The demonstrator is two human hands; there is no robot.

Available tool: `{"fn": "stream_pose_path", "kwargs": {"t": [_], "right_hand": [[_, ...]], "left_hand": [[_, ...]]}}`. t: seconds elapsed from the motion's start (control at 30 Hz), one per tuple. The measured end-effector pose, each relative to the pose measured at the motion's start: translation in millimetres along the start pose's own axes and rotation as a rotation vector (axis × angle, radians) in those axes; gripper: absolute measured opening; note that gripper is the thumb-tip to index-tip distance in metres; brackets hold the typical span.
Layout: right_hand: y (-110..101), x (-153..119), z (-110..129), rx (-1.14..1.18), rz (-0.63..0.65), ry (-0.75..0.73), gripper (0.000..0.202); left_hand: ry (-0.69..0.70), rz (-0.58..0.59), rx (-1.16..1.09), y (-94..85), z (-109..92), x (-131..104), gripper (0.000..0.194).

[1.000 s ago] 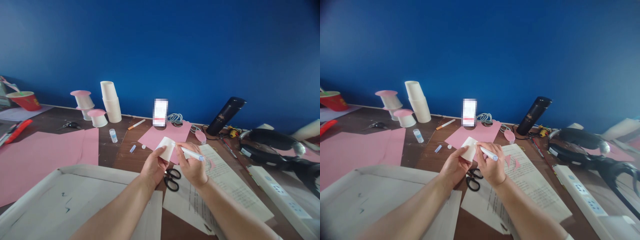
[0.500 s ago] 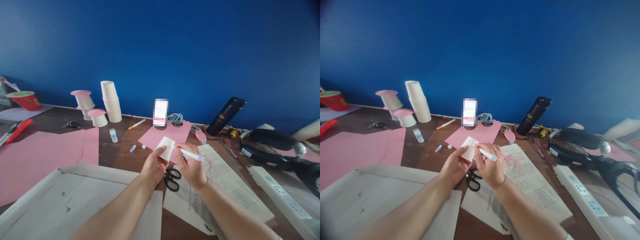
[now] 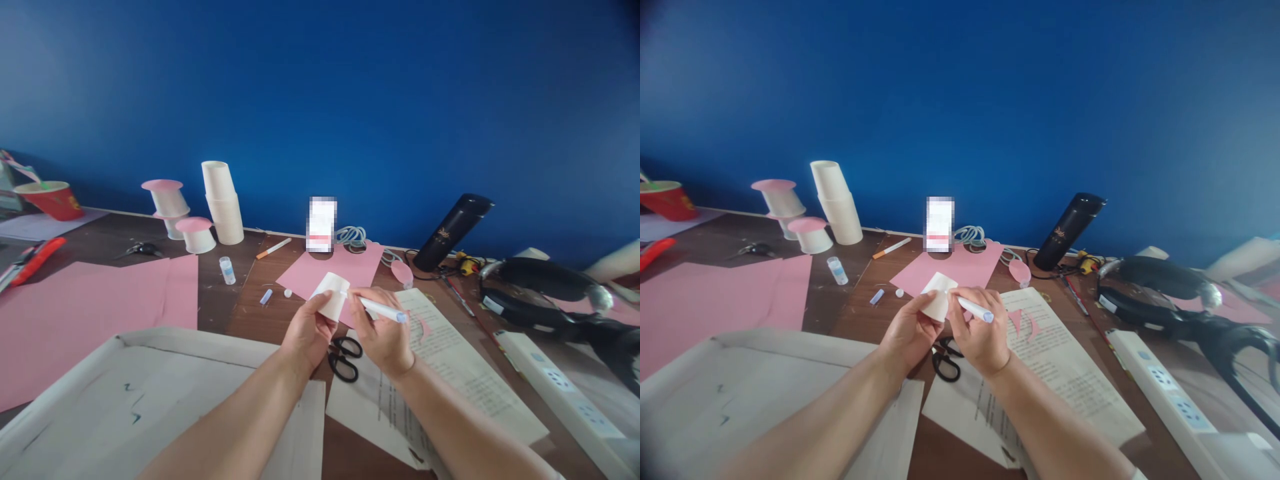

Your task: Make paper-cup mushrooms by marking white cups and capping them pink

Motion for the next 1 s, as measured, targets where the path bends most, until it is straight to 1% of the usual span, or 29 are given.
{"fn": "stream_pose_path", "kwargs": {"t": [0.6,0.7,0.77,0.83,0.9,0.93,1.0], "right_hand": [[0,0,2,0.026,0.003,-0.001,0.01],[-8,-1,1,0.09,-0.051,0.012,0.011],[-14,-1,-8,0.174,-0.115,0.096,0.015],[-13,-2,-27,0.298,-0.163,0.239,0.02],[-3,-4,-49,0.462,-0.171,0.389,0.027],[5,-5,-58,0.561,-0.16,0.45,0.031],[27,-9,-74,0.767,-0.093,0.578,0.038]], "left_hand": [[0.015,-0.003,0.006,1.0,-2,1,0.017],[0.046,0.035,-0.003,4.7,-6,1,0.019],[0.058,0.047,-0.009,6.0,-7,0,0.02],[0.038,0.055,-0.006,6.8,-6,0,0.021],[-0.009,0.08,0.015,8.6,-2,-2,0.021],[-0.03,0.099,0.026,9.9,1,-2,0.022],[-0.063,0.128,0.041,11.7,4,-4,0.025]]}}
Point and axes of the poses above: each hand's wrist, its own x-axis towards the middle knuckle, its own y-axis out of the palm, z = x × y, the point moved 9 cm from there along x, towards the middle knuckle, and after that the axes turned 2 degrees about z, right-handed, at the moved point
